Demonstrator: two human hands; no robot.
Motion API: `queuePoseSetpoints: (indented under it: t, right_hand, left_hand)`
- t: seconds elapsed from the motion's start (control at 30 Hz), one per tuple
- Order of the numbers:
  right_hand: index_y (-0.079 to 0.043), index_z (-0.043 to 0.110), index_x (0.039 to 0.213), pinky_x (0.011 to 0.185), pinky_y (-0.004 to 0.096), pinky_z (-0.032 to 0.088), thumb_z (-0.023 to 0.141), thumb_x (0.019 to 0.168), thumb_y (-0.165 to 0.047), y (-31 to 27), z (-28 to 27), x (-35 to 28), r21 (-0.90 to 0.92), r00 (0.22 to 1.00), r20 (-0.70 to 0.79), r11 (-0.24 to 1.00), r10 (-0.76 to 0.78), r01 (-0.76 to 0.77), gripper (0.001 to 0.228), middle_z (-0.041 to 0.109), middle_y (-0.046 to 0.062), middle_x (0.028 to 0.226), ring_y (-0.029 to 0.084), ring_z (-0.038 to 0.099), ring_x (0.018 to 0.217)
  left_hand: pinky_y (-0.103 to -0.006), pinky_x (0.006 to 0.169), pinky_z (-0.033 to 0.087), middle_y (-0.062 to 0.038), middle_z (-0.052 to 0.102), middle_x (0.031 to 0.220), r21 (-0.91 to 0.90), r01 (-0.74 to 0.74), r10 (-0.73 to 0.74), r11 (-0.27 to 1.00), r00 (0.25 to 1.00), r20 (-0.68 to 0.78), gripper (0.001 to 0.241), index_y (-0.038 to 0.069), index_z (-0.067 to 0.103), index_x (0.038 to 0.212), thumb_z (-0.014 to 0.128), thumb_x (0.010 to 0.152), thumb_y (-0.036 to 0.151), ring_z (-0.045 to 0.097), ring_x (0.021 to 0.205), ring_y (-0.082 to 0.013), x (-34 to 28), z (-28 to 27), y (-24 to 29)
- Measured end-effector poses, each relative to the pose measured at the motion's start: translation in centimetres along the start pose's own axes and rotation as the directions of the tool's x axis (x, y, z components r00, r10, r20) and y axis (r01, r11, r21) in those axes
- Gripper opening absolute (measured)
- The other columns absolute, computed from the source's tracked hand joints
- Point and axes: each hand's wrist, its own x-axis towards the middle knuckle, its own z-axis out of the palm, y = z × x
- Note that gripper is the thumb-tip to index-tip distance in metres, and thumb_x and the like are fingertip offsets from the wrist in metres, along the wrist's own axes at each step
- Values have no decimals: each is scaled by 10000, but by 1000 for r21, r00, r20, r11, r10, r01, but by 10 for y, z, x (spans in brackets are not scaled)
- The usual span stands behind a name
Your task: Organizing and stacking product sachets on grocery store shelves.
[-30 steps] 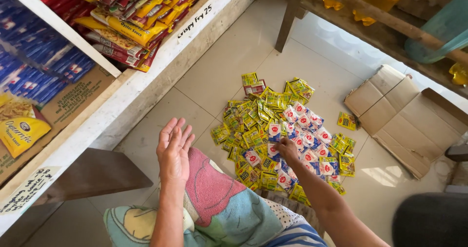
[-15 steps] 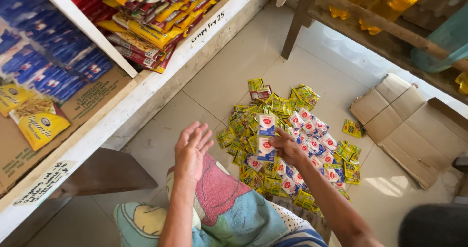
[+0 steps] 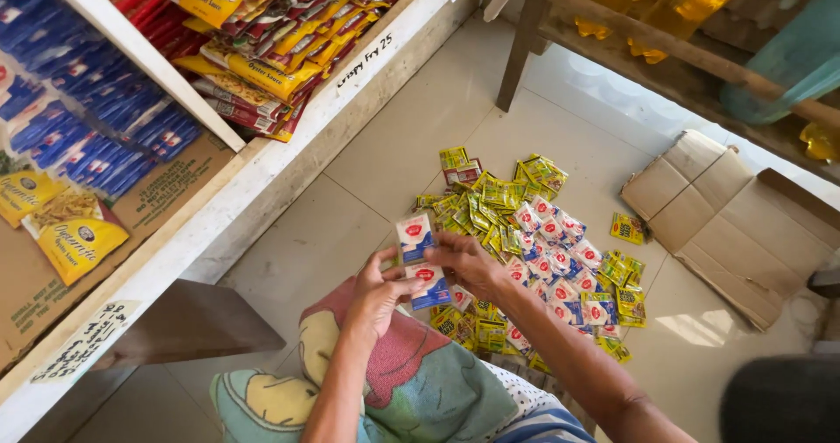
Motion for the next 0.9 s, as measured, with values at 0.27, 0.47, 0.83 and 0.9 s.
queuePoseSetpoints:
  t: [0.27,0.47,0.83,0.9]
  right_hand:
    - [-28,678,1248,555,316,576,676,955,-281,4,-118,-9,-96,917,-397,992,37,-82,387,726,79,871,167,701,655]
    - [-36,732,1160,554,358,540,683,937,-241,101,-235,-36,-345,746,-655,831,120,-436,307,727,100,821,195,684,664]
    - [-159,724,1205,886,482,524,852,734,-425,187,-221,-73,-825,818,-551,259,-166,-503,556,726,157,1117,346,667,1065]
    - [-139,629,1260,922,496,494,823,725,-542,180,-201,-66,-788,773,-613,205,-163,-581,697,696,140,1202,352,648,1116]
  left_hand:
    - [-356,803,599,-181,713,1093,-237,54,-76,970,994,-84,773,67,461,1463,681,754,-150,718,958,-249,-2,-14,14]
    - [-343,892,617,-160,703,1196,-234,22,-16,972,999,30,656,-14,571,1406,667,775,-163,719,1021,-244,-12,2,30]
    - [-368,877,605,-159,714,1264,-277,-247,194,929,960,-203,430,-3,670,1294,669,875,-102,721,1051,-220,-13,-2,28]
    - [-344,958,609,-161,711,1254,-280,-289,263,916,956,-128,501,3,664,1305,654,830,-156,736,1085,-217,-16,3,34]
